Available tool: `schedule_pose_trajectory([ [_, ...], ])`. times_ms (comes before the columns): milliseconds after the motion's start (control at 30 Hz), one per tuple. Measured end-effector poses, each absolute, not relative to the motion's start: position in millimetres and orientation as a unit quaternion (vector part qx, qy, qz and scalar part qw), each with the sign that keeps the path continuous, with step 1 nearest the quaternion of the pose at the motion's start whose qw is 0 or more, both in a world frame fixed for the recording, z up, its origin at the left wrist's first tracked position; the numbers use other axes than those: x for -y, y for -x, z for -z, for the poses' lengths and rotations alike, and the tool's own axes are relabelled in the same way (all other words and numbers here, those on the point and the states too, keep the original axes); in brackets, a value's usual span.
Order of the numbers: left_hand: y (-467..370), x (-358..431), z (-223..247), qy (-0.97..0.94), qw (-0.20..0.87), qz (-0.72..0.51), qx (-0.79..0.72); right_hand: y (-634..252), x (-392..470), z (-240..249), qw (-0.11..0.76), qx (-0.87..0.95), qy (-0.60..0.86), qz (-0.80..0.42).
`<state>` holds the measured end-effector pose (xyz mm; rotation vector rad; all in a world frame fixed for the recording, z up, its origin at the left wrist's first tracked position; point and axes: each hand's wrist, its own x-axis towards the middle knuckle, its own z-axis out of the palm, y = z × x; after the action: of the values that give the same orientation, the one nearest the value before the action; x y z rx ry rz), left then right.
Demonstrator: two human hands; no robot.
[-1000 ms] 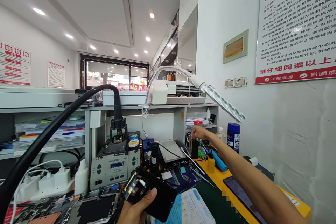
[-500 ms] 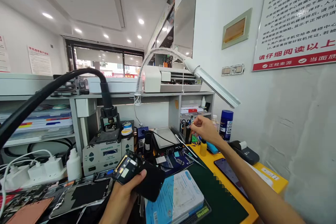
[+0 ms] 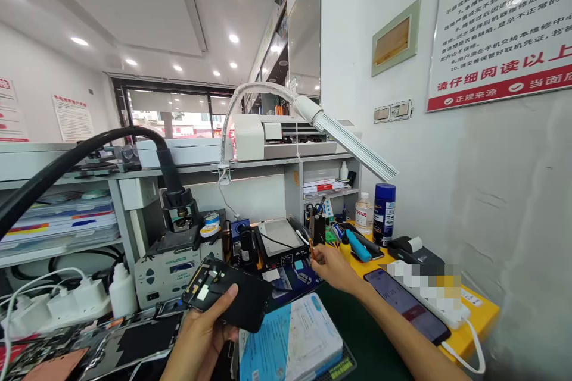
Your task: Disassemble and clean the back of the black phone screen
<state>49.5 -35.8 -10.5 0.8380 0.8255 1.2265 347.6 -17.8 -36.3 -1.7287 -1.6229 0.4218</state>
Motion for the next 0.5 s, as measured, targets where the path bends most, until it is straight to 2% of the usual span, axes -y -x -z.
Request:
schedule_pose_trajectory([
  [100,-54,43,8,-0.37,0.667,-0.538,-0.358,-353,23,43,0.352,0.634,0.666,-0.177],
  [200,-57,52,14,-0.367,0.655,-0.562,-0.347,-348,29,36,0.384,0.626,0.645,-0.21],
  [500,-58,65,30,-0.373,0.609,-0.617,-0.331,-252,81,-42,0.547,0.617,0.411,-0.388],
])
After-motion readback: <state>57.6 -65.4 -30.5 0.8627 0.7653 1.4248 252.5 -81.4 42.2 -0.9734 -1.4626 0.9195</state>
